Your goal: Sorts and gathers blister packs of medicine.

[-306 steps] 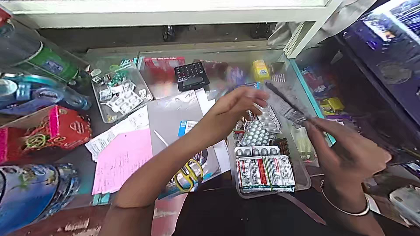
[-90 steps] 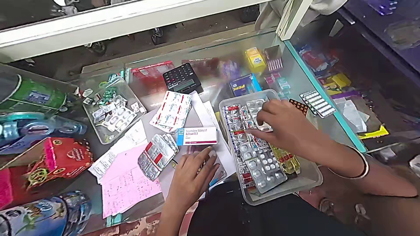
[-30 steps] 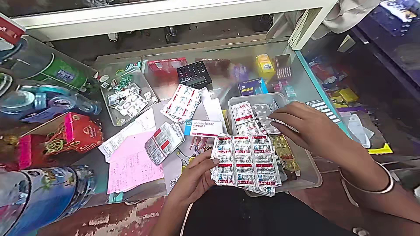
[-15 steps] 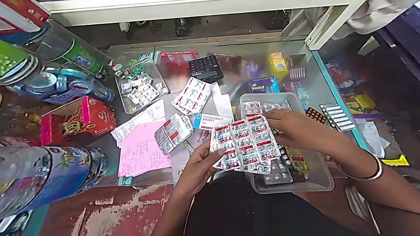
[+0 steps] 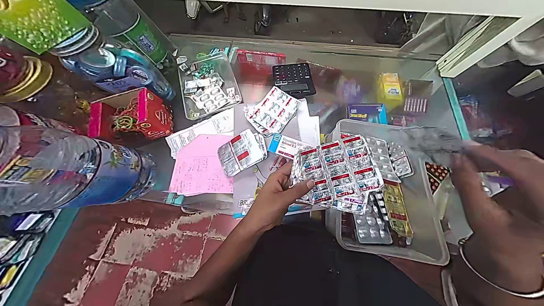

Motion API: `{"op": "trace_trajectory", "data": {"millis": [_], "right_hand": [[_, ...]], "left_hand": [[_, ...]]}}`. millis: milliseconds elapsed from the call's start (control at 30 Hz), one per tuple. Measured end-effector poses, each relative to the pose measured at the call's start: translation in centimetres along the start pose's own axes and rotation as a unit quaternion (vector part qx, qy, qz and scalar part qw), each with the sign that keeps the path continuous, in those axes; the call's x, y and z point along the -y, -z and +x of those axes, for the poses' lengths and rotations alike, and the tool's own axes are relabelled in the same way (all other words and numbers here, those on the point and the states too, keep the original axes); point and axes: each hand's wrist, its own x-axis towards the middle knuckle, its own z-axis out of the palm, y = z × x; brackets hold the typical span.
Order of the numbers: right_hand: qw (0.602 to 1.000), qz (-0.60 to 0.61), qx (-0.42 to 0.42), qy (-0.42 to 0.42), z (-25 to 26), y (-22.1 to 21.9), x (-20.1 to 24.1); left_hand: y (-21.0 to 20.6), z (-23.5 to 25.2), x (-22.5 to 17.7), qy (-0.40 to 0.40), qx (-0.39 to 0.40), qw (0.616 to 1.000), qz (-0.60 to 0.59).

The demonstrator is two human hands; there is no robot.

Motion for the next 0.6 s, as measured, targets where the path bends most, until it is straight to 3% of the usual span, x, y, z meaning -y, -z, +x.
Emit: {"op": "trace_trajectory", "data": {"millis": [167,233,400,500,600], "right_hand": [[0.976,0.009,0.135,0.173,-0.3,-3.5,3.4],[0.961,0.052,0.205,0.18,0.2,-4.1,3.6],[0.97,0.07,0.232,0.01,2.3,-3.1,1.6],[0.937,0.093,0.32,-0.103,3.1,-3.3,-1.0],[0.892,0.203,0.349,-0.201,3.3,-3.6,-2.0]], "left_hand": [[-0.8,0.6,0.4,-0.005,0.019,1.0,0.012],[-1.1,0.8,0.4,-0.001,0.023,1.0,0.005],[-1.3,0.9,0.3,0.023,0.018,0.999,-0.021],[-1.4,1.2,0.3,0.047,0.006,0.999,-0.019],[-1.4,1.7,0.1,0.045,-0.004,0.999,0.014]]}}
